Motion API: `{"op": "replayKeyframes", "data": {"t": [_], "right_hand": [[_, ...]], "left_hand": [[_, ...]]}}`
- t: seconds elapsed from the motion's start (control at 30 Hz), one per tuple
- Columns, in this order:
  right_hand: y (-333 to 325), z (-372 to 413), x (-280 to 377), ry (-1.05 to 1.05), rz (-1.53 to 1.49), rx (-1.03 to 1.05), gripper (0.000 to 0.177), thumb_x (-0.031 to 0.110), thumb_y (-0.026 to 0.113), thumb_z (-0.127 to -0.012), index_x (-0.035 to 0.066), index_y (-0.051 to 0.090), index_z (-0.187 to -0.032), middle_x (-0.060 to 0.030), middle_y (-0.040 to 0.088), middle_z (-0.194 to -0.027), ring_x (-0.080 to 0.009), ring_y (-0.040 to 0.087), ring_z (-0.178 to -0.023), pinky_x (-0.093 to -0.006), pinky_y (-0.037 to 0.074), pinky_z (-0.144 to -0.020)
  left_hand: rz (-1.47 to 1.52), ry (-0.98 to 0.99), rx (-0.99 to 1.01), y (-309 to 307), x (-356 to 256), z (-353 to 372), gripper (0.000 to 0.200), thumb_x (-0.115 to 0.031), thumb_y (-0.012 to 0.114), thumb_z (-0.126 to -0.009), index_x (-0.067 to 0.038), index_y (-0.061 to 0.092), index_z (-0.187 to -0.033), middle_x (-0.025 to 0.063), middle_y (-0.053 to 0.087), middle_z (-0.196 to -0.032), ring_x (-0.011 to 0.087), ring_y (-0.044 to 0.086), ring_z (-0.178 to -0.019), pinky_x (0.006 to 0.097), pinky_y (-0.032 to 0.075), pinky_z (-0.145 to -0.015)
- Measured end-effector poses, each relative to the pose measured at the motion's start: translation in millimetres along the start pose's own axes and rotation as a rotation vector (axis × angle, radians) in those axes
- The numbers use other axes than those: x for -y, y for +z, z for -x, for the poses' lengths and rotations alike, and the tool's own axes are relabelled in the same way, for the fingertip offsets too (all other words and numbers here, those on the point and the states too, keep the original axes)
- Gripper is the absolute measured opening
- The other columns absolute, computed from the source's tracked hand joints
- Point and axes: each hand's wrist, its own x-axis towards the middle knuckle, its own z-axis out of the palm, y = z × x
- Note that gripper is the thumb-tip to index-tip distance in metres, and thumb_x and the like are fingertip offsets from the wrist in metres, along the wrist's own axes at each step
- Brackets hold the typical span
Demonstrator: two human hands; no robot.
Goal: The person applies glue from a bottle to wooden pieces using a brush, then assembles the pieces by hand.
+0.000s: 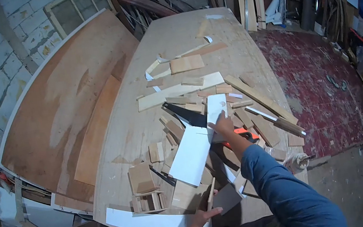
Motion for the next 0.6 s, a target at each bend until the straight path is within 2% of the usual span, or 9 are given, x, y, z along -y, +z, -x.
{"op": "replayKeyframes", "data": {"t": [0.03, 0.13, 0.2, 0.23, 0.33, 0.4, 0.47, 0.53, 0.6], "right_hand": [[0, -3, 4, 0.042, -0.024, 0.021, 0.107, 0.051, 0.076, -0.067, 0.011, 0.017, -0.147, -0.0246, 0.034, -0.141, -0.0411, 0.040, -0.126, -0.0492, 0.043, -0.097], [16, -46, -13, 0.132, -0.174, 0.051, 0.109, 0.045, 0.080, -0.062, 0.009, 0.019, -0.144, -0.0230, 0.049, -0.129, -0.0361, 0.051, -0.119, -0.0434, 0.046, -0.095], [37, -77, -39, 0.066, -0.259, -0.097, 0.096, 0.039, 0.083, -0.059, 0.007, 0.036, -0.137, -0.0210, 0.059, -0.119, -0.0343, 0.059, -0.109, -0.0404, 0.048, -0.091], [20, -76, -36, 0.024, -0.313, 0.013, 0.072, 0.030, 0.083, -0.061, 0.001, 0.054, -0.121, -0.0199, 0.063, -0.112, -0.0348, 0.062, -0.102, -0.0417, 0.050, -0.087], [-14, -57, -28, -0.111, -0.428, -0.160, 0.049, 0.022, 0.080, -0.067, -0.002, 0.062, -0.106, -0.0171, 0.067, -0.102, -0.0291, 0.065, -0.095, -0.0389, 0.050, -0.082], [-49, -30, -34, -0.309, -0.674, -0.126, 0.039, 0.014, 0.073, -0.073, -0.002, 0.062, -0.108, -0.0128, 0.068, -0.100, -0.0234, 0.065, -0.092, -0.0346, 0.050, -0.080], [-98, 31, -35, -0.312, -1.089, 0.348, 0.039, 0.008, 0.067, -0.077, 0.001, 0.060, -0.115, -0.0069, 0.067, -0.104, -0.0202, 0.064, -0.093, -0.0319, 0.049, -0.081], [-137, 98, -48, -0.305, -1.065, 0.669, 0.050, 0.003, 0.062, -0.078, 0.001, 0.052, -0.128, -0.0045, 0.062, -0.115, -0.0190, 0.061, -0.101, -0.0322, 0.047, -0.086], [-137, 158, -60, -0.307, -1.123, 0.725, 0.056, 0.002, 0.060, -0.078, 0.001, 0.047, -0.133, -0.0044, 0.059, -0.119, -0.0167, 0.059, -0.102, -0.0304, 0.046, -0.087]], "left_hand": [[-0.053, 0.060, -0.025, 6, -8, 0, 0.078, -0.012, 0.077, -0.067, -0.001, 0.041, -0.135, 0.0083, 0.049, -0.128, 0.0196, 0.042, -0.123, 0.0345, 0.032, -0.103], [-0.060, 0.216, -0.042, 9, -17, -5, 0.091, -0.012, 0.080, -0.067, -0.004, 0.031, -0.143, 0.0073, 0.043, -0.135, 0.0200, 0.035, -0.130, 0.0355, 0.025, -0.109], [-0.161, 0.244, -0.060, -5, -12, -5, 0.098, -0.012, 0.082, -0.065, 0.000, 0.026, -0.144, 0.0129, 0.033, -0.143, 0.0229, 0.031, -0.134, 0.0362, 0.026, -0.109], [-0.164, 0.257, -0.066, -8, -16, -6, 0.098, -0.012, 0.082, -0.065, 0.000, 0.026, -0.144, 0.0129, 0.033, -0.143, 0.0229, 0.031, -0.134, 0.0362, 0.026, -0.109], [-0.127, 0.262, -0.114, -22, -11, -1, 0.097, -0.013, 0.083, -0.065, 0.000, 0.027, -0.144, 0.0131, 0.033, -0.144, 0.0245, 0.032, -0.134, 0.0366, 0.027, -0.109], [-0.203, 0.292, -0.124, -30, -13, -4, 0.097, -0.013, 0.083, -0.065, 0.000, 0.027, -0.144, 0.0139, 0.036, -0.142, 0.0251, 0.035, -0.132, 0.0369, 0.027, -0.109], [-0.172, 0.338, -0.108, -27, -26, -10, 0.098, -0.018, 0.083, -0.065, 0.000, 0.028, -0.144, 0.0154, 0.040, -0.138, 0.0256, 0.038, -0.130, 0.0367, 0.029, -0.108], [-0.409, 0.446, -0.092, -26, -37, -18, 0.098, -0.027, 0.081, -0.065, 0.000, 0.029, -0.143, 0.0194, 0.042, -0.136, 0.0303, 0.040, -0.128, 0.0372, 0.031, -0.107], [-0.619, 0.383, -0.085, -22, -40, -22, 0.098, -0.034, 0.080, -0.063, 0.000, 0.032, -0.142, 0.0229, 0.043, -0.134, 0.0350, 0.043, -0.125, 0.0386, 0.035, -0.104]]}}
